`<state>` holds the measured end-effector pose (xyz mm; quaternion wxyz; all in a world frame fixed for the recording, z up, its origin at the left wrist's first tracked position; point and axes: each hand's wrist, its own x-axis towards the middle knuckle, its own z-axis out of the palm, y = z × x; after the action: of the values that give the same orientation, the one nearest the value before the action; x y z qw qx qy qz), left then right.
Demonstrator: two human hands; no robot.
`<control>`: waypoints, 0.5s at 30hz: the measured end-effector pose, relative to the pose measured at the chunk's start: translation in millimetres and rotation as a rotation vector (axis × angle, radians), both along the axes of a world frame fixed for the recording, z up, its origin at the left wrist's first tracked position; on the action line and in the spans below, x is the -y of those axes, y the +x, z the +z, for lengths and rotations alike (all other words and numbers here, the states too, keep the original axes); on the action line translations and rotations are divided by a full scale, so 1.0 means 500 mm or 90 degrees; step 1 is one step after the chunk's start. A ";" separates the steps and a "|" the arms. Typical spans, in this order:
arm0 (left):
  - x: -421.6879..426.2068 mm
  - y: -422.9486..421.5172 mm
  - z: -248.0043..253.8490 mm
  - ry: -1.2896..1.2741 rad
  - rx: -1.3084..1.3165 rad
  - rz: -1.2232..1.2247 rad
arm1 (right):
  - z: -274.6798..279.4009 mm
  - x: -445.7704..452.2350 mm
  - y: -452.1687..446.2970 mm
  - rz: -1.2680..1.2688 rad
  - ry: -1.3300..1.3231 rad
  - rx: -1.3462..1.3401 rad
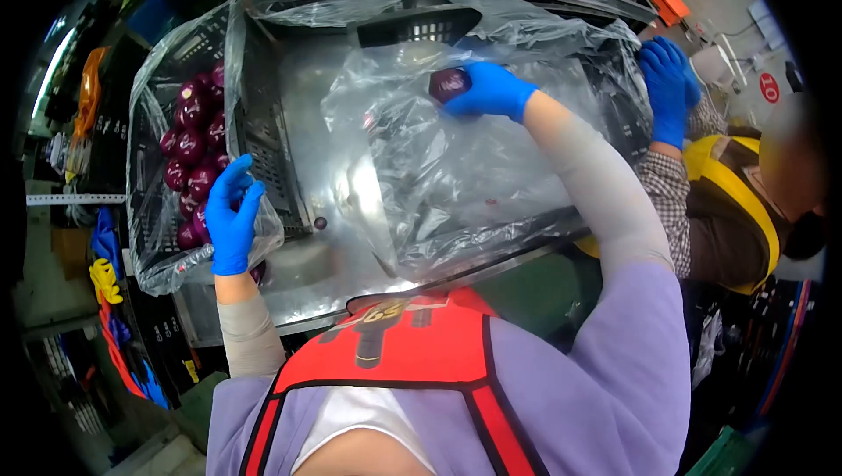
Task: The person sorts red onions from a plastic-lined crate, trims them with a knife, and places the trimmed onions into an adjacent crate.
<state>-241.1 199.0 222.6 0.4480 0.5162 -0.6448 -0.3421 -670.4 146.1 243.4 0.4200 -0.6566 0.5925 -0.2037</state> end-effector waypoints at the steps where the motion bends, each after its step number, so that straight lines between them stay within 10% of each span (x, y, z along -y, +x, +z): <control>1: 0.000 0.002 -0.003 -0.009 0.025 -0.002 | 0.021 -0.030 -0.006 -0.004 0.005 0.047; 10: -0.060 -0.110 0.077 -0.079 -0.152 -0.126 | 0.151 -0.160 0.099 0.137 -0.160 0.311; 15: -0.060 -0.178 0.145 -0.364 0.090 -0.236 | 0.158 -0.139 0.165 0.208 -0.237 0.262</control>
<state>-329.8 229.1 295.1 0.4587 0.2663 -0.8269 -0.1868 -588.0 215.4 322.5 0.4311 -0.7534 0.3345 -0.3670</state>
